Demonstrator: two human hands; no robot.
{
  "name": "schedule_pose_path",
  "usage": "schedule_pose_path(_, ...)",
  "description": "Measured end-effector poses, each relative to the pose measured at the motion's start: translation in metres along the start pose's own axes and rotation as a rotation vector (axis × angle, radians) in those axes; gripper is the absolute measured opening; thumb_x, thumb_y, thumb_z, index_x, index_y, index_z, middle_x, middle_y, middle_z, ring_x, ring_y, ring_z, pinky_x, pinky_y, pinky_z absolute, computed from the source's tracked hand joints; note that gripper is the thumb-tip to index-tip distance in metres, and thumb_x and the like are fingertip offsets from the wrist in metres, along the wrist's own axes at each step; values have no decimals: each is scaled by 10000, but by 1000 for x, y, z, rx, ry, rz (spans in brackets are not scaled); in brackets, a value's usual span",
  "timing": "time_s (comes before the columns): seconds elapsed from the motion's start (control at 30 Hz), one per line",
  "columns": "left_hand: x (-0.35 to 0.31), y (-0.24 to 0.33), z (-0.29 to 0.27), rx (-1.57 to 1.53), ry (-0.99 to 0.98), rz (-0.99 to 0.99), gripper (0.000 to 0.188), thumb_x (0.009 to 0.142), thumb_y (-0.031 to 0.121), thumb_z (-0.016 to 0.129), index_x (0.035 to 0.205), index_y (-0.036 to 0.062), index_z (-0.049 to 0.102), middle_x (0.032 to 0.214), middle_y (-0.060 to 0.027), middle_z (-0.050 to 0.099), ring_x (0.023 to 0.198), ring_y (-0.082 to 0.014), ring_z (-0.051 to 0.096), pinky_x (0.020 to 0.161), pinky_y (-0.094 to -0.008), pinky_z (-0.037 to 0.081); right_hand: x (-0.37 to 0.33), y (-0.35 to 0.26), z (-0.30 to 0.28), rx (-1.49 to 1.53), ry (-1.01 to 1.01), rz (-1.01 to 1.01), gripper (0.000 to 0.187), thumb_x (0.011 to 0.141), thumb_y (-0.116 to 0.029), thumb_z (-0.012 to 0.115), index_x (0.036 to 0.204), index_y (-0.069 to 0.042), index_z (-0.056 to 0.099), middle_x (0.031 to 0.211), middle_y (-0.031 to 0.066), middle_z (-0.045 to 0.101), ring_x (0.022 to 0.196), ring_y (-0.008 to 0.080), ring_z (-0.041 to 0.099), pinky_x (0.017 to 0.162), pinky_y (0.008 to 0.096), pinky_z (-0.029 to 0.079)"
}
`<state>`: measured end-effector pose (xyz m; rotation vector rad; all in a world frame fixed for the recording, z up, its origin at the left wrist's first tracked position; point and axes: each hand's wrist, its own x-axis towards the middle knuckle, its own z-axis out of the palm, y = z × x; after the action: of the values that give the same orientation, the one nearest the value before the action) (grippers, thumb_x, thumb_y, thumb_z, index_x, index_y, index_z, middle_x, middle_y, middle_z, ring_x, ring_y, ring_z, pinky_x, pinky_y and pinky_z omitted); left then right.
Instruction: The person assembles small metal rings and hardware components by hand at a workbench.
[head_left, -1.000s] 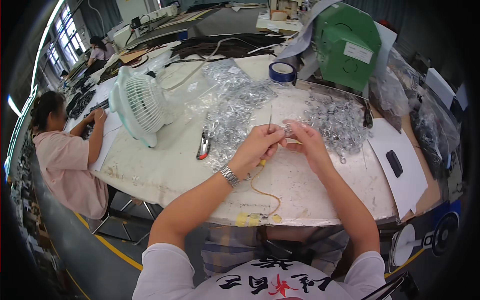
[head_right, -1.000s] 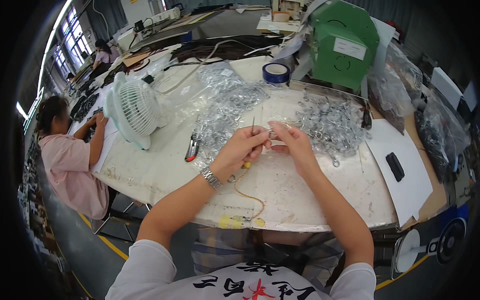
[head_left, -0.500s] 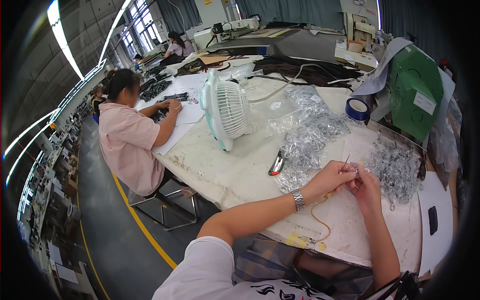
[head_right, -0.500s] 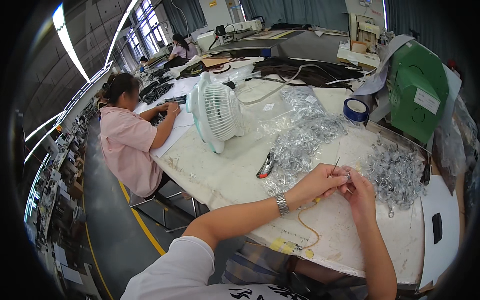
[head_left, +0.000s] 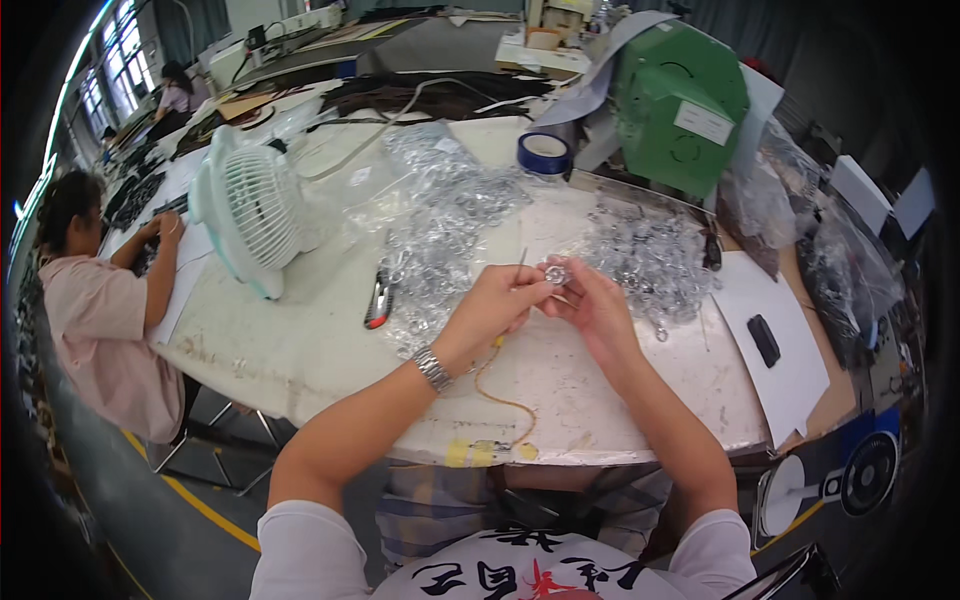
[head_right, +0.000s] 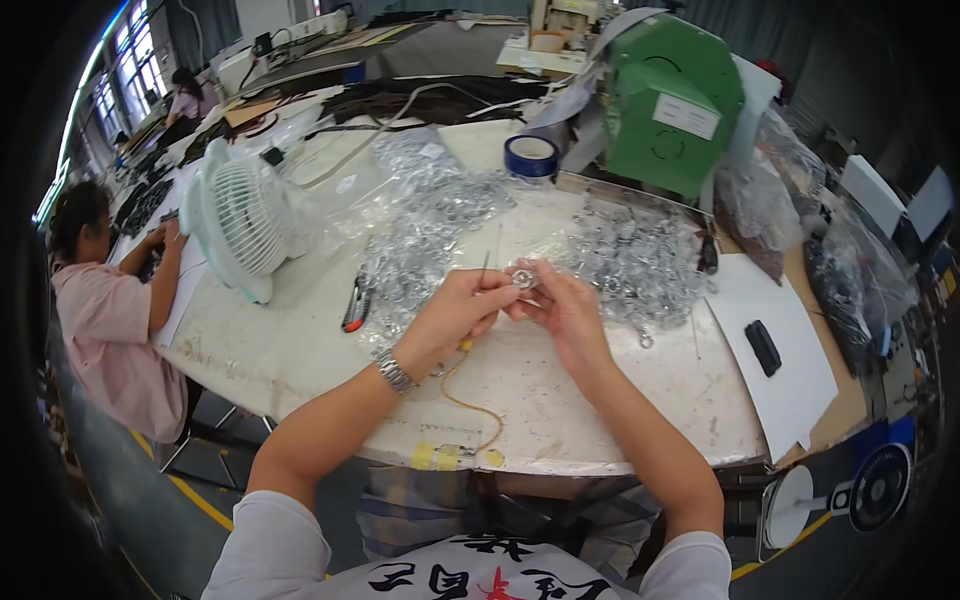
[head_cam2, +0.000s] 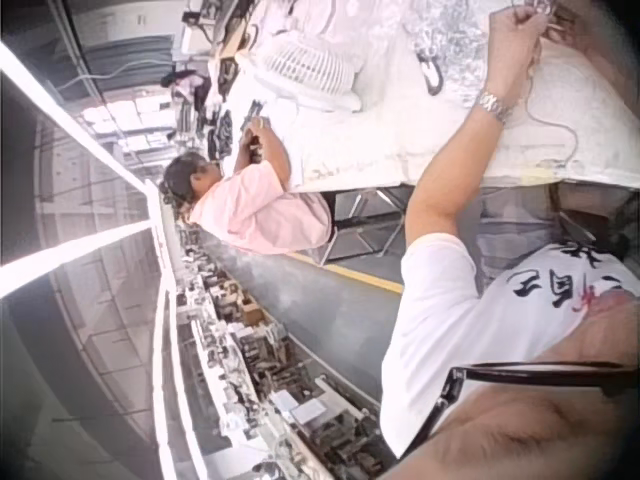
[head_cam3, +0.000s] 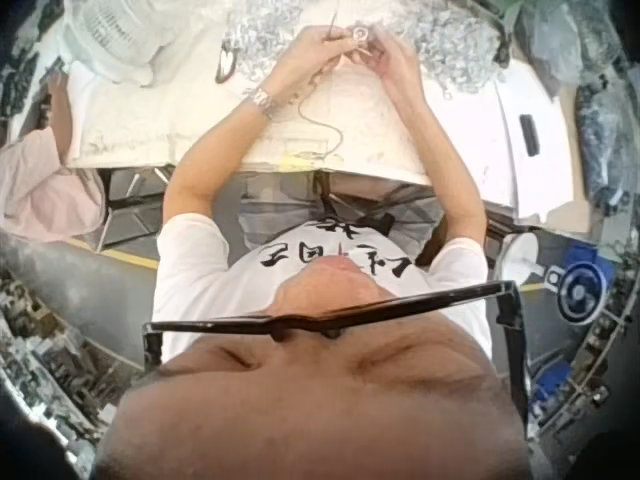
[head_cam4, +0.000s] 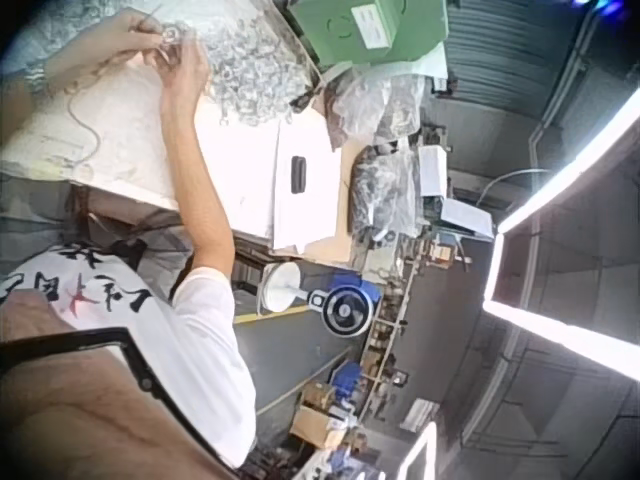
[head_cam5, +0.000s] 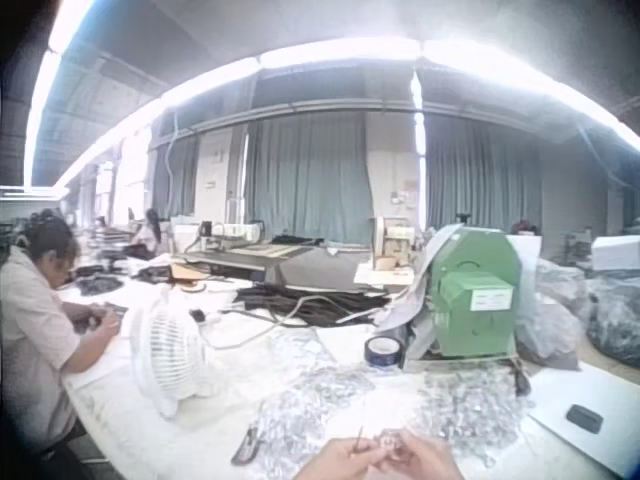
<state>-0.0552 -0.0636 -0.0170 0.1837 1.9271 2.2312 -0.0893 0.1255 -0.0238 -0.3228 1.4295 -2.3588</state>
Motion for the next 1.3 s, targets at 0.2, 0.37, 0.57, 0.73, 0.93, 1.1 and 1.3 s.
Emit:
schedule_pose_path(0.2,0,9,16,11,-17,14,187,1013,181,630,1046,11,700,834,-47,733,459,-2,406,410,-179,276,-7,-8,-13,17,93,14,337,1066,-297,572,1194,0,668,1179,105,724,1024,176,698,909,318,558)
schedule_pose_path(0.37,0,17,13,-3,191,50,200,1012,201,648,1039,21,731,716,18,634,450,1,354,413,-194,252,-4,-11,-19,26,143,-29,377,1055,-355,590,1187,-18,694,1215,123,731,1121,184,694,956,319,542)
schedule_pose_path(0.57,0,19,14,28,209,57,206,999,213,683,1063,34,761,607,82,509,455,6,354,420,-190,228,-8,-13,-15,-23,145,-13,409,1043,-389,611,1178,-15,704,1173,105,746,1086,180,706,931,304,549)
schedule_pose_path(0.73,-2,18,19,13,250,116,192,986,176,686,1060,12,754,713,14,667,460,3,398,401,-192,247,-6,-3,-15,-32,152,-8,406,1044,-396,608,1174,-25,709,1145,95,751,1066,177,713,915,300,557)
schedule_pose_path(0.93,-2,17,17,89,231,127,180,985,134,665,1064,-14,729,825,-51,760,479,10,407,418,-184,283,-6,-3,-14,-24,157,-11,400,1046,-387,607,1174,-23,709,1141,95,747,1037,163,713,926,300,561)
schedule_pose_path(1.1,-10,16,5,127,286,136,195,975,146,682,1077,-15,724,856,-80,765,456,8,397,402,-177,273,2,4,-7,14,87,-1,379,1043,-354,612,1183,-14,704,1141,93,742,1005,160,714,921,305,571)
schedule_pose_path(1.3,9,-7,25,148,239,297,215,950,151,683,1119,21,707,837,-34,766,564,-19,484,509,-216,381,-13,-6,-21,-119,160,2,342,1038,-298,610,1216,-15,685,1126,78,746,1019,152,728,876,279,580)
